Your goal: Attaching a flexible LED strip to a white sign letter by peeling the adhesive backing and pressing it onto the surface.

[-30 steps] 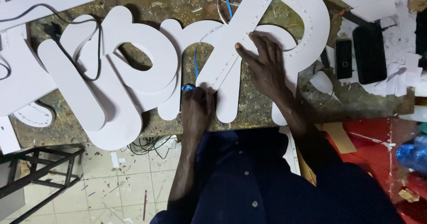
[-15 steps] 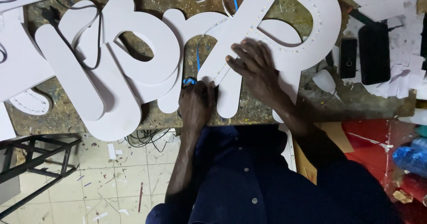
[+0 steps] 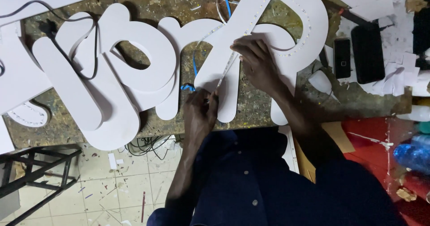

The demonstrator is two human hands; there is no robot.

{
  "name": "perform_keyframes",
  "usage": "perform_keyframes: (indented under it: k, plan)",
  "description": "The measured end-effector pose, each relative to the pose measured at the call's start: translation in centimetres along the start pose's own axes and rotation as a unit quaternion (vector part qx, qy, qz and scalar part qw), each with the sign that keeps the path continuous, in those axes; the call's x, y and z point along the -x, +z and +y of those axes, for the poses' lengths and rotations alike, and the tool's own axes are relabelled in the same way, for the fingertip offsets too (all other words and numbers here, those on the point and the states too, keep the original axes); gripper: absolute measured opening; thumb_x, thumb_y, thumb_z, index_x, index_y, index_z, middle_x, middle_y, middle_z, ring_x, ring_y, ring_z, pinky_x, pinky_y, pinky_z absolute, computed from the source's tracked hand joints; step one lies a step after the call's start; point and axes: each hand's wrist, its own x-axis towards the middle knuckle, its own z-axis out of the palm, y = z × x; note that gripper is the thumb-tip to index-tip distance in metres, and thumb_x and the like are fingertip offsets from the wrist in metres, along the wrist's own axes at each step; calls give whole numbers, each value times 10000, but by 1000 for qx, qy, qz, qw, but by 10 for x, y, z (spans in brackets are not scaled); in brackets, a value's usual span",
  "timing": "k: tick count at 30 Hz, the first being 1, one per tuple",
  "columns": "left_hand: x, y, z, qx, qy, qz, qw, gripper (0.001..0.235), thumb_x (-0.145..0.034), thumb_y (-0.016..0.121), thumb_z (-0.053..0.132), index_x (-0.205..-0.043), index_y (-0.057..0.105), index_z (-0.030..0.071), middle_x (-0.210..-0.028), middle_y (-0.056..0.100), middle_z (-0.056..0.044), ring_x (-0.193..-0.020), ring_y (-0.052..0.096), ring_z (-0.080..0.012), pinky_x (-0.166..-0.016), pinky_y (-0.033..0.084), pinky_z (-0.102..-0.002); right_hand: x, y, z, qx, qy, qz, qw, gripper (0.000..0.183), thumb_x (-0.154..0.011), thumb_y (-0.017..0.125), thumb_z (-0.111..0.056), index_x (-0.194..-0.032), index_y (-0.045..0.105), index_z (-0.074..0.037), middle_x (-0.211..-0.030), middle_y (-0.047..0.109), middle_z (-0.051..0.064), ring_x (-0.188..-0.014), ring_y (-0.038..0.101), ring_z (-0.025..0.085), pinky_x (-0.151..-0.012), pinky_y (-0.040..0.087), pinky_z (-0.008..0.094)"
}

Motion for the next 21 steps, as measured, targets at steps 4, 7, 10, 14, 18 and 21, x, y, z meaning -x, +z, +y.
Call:
perform_keyframes:
  k: [4,7,10,14,18,21]
  plan:
    - [-6,-3,15,69,-41,-15,997,318,-1060,749,266,-816,706,67,-697,638,-260,-785,715,-548,-716,592,-528,0,2,1,-3,7,21,1000,304,-1093,681,67,-1344,786,-67,-1433,743,138,-1288,676,390,-1071,513,510]
    - [-1,-15,-7,31,-67,-59,996,429,-1145,643,366,-911,715,14,-771,682,-312,-836,720,-607,-716,562,-632,-7,-3,-8,-17,-13,46,999,358,-1045,655,135,-1302,837,-35,-1410,767,166,-1252,687,402,-1065,540,485]
    - [1,-20,-12,2,-84,-61,995,444,-1157,633,414,-930,715,41,-774,685,-294,-872,726,-602,-741,570,-664,-5,-3,-8,9,-19,41,999,426,-1033,664,139,-1380,827,-46,-1454,756,176,-1279,685,422,-1078,547,503]
    - [8,-13,-29,7,-94,-64,994,424,-1156,626,414,-959,725,52,-797,704,-278,-883,740,-586,-748,586,-638,-5,-1,-7,-5,-9,59,998,464,-1091,648,76,-1530,748,-36,-1483,722,178,-1297,689,400,-1049,582,486]
    - [11,-10,-31,37,-117,-43,991,402,-1148,625,422,-954,745,91,-806,707,-266,-902,757,-551,-772,604,-593,-3,0,-10,-30,44,90,994,414,-1085,737,7,-1489,652,-24,-1459,648,173,-1283,690,395,-950,636,427]
    - [13,-3,-34,36,-102,-25,994,372,-1147,620,377,-933,737,97,-781,682,-242,-862,755,-523,-739,605,-560,-4,-1,-8,-36,47,93,994,326,-1071,764,24,-1380,676,-29,-1404,646,149,-1248,709,378,-895,658,397]
